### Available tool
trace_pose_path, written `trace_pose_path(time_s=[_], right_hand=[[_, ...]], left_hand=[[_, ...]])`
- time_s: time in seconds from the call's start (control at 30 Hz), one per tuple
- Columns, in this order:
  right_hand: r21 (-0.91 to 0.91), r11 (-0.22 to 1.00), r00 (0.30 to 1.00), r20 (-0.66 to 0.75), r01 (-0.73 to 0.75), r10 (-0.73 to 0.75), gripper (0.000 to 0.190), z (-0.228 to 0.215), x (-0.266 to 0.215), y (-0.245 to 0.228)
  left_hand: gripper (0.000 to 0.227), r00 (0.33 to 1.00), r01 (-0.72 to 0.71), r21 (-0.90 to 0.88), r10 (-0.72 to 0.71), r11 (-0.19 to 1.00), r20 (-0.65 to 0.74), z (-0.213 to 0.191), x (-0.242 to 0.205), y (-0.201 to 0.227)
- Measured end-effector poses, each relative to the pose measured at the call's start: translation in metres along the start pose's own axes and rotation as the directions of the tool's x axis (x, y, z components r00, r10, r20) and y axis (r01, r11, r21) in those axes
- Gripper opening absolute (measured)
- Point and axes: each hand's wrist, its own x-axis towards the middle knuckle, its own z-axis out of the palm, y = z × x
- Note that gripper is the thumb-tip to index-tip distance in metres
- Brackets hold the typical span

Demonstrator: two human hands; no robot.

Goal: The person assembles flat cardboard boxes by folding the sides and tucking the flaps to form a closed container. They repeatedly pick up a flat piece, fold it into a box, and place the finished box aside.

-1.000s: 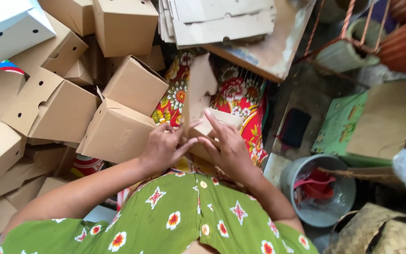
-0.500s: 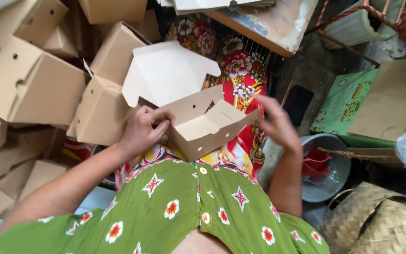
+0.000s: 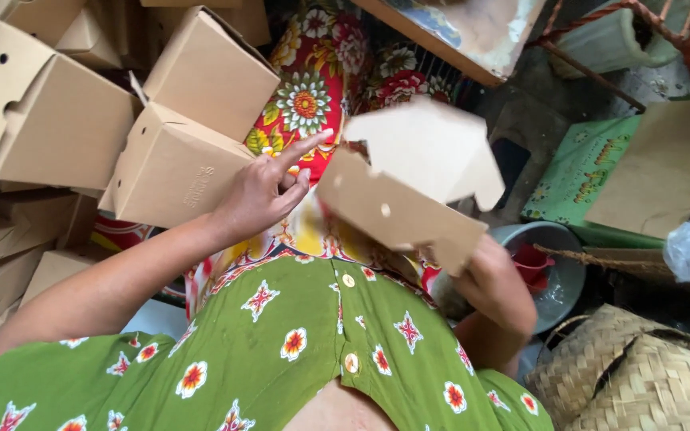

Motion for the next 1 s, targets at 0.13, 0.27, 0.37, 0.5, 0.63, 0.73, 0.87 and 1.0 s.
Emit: trace_pose_path(time_s=[0.13,0.27,0.37,0.5,0.63,0.73,0.87,1.0], right_hand=[[0.04,0.985,0.98,0.12,-0.166,0.16,0.049,0.017,0.028,0.018],[0.187,0.945,0.959,0.151,-0.267,0.241,0.087,0.02,0.079,0.014],[0.101,0.906,0.901,0.198,-0.411,0.387,0.098,0.03,0.106,0.005],[0.031,0.914,0.894,0.226,-0.404,0.388,0.051,0.037,0.124,-0.006],[0.072,0.968,0.954,0.203,-0.24,0.222,0.017,0.036,0.121,0.009],[0.276,0.928,0.947,0.268,-0.25,0.176,0.021,0.024,0.118,0.014],[0.38,0.88,0.891,0.443,-0.284,0.096,0.076,0.001,0.11,0.0],[0.18,0.968,0.853,0.519,-0.176,0.058,0.066,-0.011,0.105,-0.026]], left_hand=[[0.059,0.996,-0.043,0.05,0.039,0.998,0.075,0.004,0.001,-0.003],[0.063,0.995,-0.068,0.167,0.055,0.984,0.082,0.001,-0.002,-0.005],[0.063,0.993,-0.048,0.16,0.03,0.986,0.11,0.0,-0.005,-0.004],[0.061,0.991,-0.02,0.132,0.002,0.991,0.137,-0.005,-0.006,-0.001],[0.057,0.99,-0.036,0.169,0.012,0.985,0.142,-0.006,-0.009,-0.006],[0.058,0.987,-0.048,0.204,0.015,0.978,0.161,-0.006,-0.012,-0.009],[0.063,0.982,-0.117,0.238,0.077,0.964,0.17,-0.007,-0.006,0.003],[0.061,0.976,-0.127,0.285,0.067,0.95,0.209,-0.005,-0.007,0.005]])
